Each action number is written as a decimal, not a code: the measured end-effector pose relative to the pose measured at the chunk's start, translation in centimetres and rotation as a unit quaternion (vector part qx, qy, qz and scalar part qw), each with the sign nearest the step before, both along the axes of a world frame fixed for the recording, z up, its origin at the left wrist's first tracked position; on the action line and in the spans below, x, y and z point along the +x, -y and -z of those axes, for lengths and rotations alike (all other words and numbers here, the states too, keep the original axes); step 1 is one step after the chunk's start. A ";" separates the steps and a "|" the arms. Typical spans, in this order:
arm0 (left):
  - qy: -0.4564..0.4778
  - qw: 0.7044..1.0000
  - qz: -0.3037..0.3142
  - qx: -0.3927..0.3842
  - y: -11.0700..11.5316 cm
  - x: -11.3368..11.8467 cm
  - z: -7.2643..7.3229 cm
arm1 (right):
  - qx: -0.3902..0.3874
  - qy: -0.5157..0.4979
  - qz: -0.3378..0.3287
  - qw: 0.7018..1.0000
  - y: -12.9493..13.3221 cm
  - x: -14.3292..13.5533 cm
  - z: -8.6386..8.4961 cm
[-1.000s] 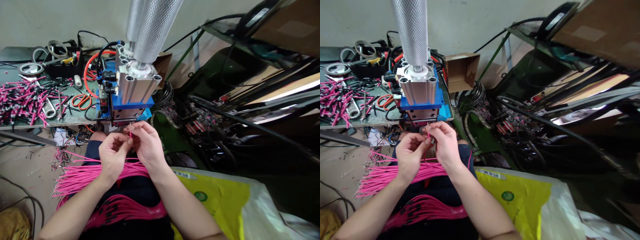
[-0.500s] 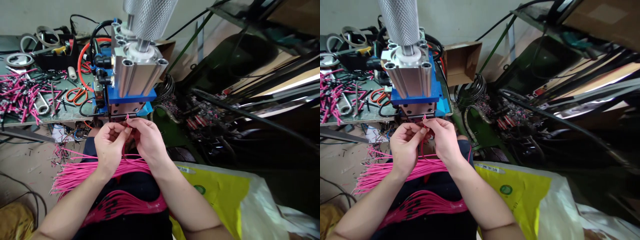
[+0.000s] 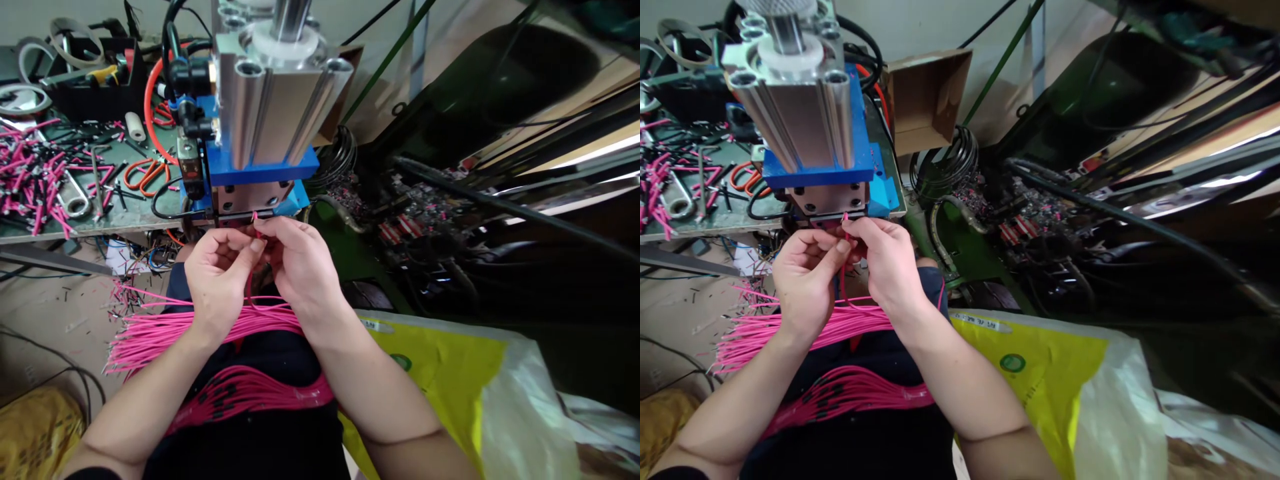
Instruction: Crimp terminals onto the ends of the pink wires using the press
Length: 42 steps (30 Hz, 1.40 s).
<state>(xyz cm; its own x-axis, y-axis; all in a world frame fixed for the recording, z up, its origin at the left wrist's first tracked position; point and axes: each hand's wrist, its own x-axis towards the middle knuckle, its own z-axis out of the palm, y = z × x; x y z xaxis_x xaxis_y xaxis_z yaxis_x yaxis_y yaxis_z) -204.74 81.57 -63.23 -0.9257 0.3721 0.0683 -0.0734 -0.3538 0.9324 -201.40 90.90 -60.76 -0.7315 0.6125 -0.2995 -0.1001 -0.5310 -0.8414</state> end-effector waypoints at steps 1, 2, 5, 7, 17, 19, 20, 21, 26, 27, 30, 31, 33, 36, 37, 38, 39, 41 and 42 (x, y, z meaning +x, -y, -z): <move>-0.002 1.000 -0.002 -0.004 0.0 0.0 0.0 | 0.000 0.001 -0.001 1.000 0.0 0.0 0.0; -0.005 1.000 -0.005 -0.009 0.0 0.0 0.0 | 0.000 0.001 -0.002 1.000 0.0 0.0 0.1; -0.003 1.000 -0.009 -0.010 -0.1 -0.1 -0.1 | 0.000 -0.001 -0.002 1.000 0.0 0.0 0.1; 0.002 1.000 -0.008 -0.001 -0.1 -0.1 -0.1 | -0.001 -0.006 0.001 1.000 0.0 0.0 0.1; -0.003 1.000 -0.009 0.018 -0.1 -0.1 0.4 | -0.017 -0.002 0.000 1.000 0.2 -0.1 -0.2; 0.001 1.000 -0.011 0.018 0.0 -0.1 0.4 | -0.021 -0.001 0.002 1.000 0.2 -0.1 -0.3; 0.002 1.000 -0.010 0.019 0.0 -0.1 0.4 | -0.022 0.000 0.002 1.000 0.2 -0.1 -0.3; 0.004 1.000 -0.009 0.020 0.0 -0.1 0.3 | -0.022 0.001 0.002 1.000 0.2 -0.1 -0.3; 0.007 1.000 -0.003 0.021 0.0 -0.1 0.3 | -0.015 0.006 -0.002 1.000 0.1 -0.2 -0.3; 0.005 1.000 -0.003 0.021 0.0 -0.1 0.3 | -0.014 0.006 -0.001 1.000 0.1 -0.2 -0.2; -0.005 1.000 -0.008 0.019 -0.1 -0.2 0.4 | -0.007 0.006 0.004 1.000 0.1 -0.2 -0.1; -0.008 1.000 -0.011 0.018 -0.1 -0.2 0.4 | -0.003 0.005 0.006 1.000 0.1 -0.2 0.0; -0.011 1.000 -0.013 0.017 -0.1 -0.2 0.4 | 0.003 0.001 0.009 1.000 0.1 -0.2 0.1; -0.002 1.000 -0.010 0.017 0.0 -0.1 0.4 | 0.013 -0.016 0.009 1.000 0.2 0.0 0.4; 0.004 1.000 -0.009 0.014 0.2 0.1 0.4 | 0.018 -0.024 0.006 1.000 0.3 0.2 0.5; 0.011 1.000 -0.008 0.011 0.3 0.2 0.3 | 0.025 -0.031 -0.001 0.999 0.4 0.5 0.6; 0.017 1.000 -0.006 0.008 0.6 0.4 0.2 | 0.033 -0.039 -0.011 0.999 0.6 0.9 0.8; 0.028 1.000 0.002 0.004 1.2 0.8 0.1 | 0.052 -0.051 -0.038 0.997 0.9 1.8 1.3; 0.033 0.999 0.006 0.003 1.5 1.0 0.1 | 0.065 -0.055 -0.052 0.995 1.1 2.3 1.6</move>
<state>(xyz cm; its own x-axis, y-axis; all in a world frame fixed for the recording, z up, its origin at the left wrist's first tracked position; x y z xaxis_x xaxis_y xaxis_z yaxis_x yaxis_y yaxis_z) -203.75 80.10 -63.36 -0.9238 0.3828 0.0102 -0.1381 -0.3579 0.9235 -199.12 89.84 -62.33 -0.8165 0.5607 -0.1373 -0.1465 -0.4313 -0.8903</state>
